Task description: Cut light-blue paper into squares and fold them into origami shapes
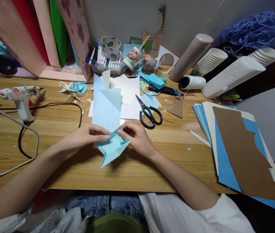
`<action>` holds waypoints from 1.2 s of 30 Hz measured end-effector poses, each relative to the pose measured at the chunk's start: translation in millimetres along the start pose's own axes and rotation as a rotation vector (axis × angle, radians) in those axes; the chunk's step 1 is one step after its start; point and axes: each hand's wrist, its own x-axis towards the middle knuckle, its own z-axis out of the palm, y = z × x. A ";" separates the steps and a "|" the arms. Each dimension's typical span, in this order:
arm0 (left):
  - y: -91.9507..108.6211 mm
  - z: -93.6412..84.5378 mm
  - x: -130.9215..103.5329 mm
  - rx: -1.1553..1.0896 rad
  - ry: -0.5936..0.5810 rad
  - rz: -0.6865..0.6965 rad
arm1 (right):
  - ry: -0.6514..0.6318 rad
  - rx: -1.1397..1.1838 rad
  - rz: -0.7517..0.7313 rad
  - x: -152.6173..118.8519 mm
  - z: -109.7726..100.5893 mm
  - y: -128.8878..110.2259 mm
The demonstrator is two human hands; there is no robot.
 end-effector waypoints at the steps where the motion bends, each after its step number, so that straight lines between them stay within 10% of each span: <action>1: -0.1 -1.4 0.2 -0.013 -0.025 -0.013 | -0.018 0.011 0.006 0.0 0.0 -0.1; 20: -6.4 2.1 4.2 0.030 -0.105 -0.013 | -0.179 -0.070 0.020 -2.0 2.2 -0.2; 36: -13.4 5.1 6.6 0.170 -0.099 -0.003 | -0.203 -0.379 -0.298 -4.8 6.0 -3.7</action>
